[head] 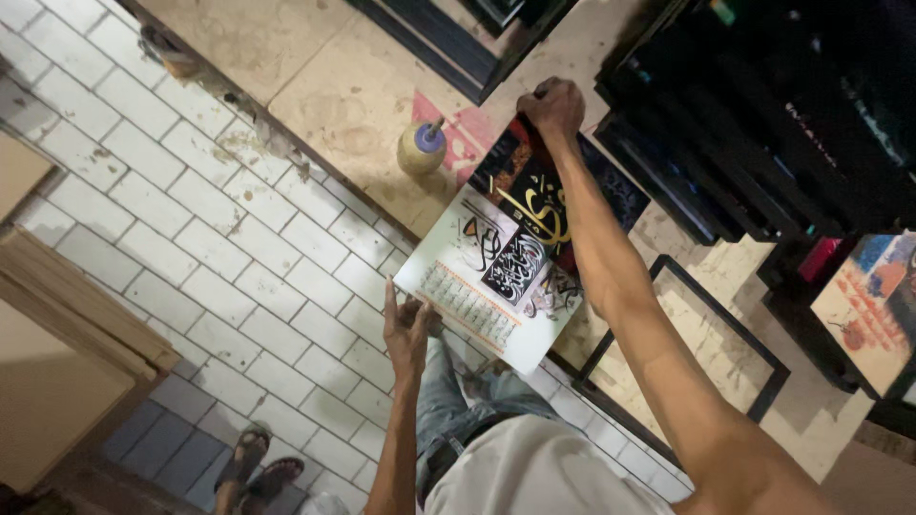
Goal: The person assembles picture frames by applying glue to the frame edges, placing printed artwork inside, and stacking the completed frames. The person handles multiple frames and prints, using a squeeze bottle to apply adhesive and aligning the artwork within each frame.
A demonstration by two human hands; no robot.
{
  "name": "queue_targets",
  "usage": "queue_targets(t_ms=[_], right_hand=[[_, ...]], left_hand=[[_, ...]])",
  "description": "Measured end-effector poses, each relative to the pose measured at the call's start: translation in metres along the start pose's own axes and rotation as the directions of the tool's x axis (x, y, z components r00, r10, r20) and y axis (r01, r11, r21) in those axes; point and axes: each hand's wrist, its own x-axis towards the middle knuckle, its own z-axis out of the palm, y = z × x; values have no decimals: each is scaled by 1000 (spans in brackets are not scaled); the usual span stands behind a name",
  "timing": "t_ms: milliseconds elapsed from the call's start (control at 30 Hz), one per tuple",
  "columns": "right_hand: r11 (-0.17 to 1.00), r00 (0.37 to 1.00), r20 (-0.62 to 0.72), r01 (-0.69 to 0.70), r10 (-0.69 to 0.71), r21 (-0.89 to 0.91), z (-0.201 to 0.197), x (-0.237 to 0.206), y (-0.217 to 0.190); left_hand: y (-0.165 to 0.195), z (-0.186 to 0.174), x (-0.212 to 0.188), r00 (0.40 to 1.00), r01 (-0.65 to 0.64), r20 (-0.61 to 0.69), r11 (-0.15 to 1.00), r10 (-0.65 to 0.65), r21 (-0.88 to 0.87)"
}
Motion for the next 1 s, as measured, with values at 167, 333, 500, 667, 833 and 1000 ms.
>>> queue_targets(t_ms=[167, 333, 500, 667, 833, 1000], right_hand=[[987, 986, 28, -162, 162, 0, 5, 11, -4], [989, 985, 92, -141, 144, -31, 5, 17, -2], [981, 966, 171, -191, 192, -19, 3, 19, 2], [998, 998, 28, -56, 56, 3, 7, 16, 1], [996, 995, 67, -76, 78, -42, -5, 22, -2], [999, 997, 75, 20, -23, 40, -30, 23, 1]], left_hand=[[-5, 4, -1, 999, -30, -20, 996, 29, -80], [-4, 4, -1, 1000, 1, -18, 990, -4, -143], [-5, 3, -4, 999, 22, -30, 995, -26, -100], [-10, -1, -8, 998, 32, -41, 992, -38, -120], [-11, 0, -7, 997, 61, -50, 993, -67, -103], [-6, -1, -8, 999, 34, -16, 979, -38, -203]])
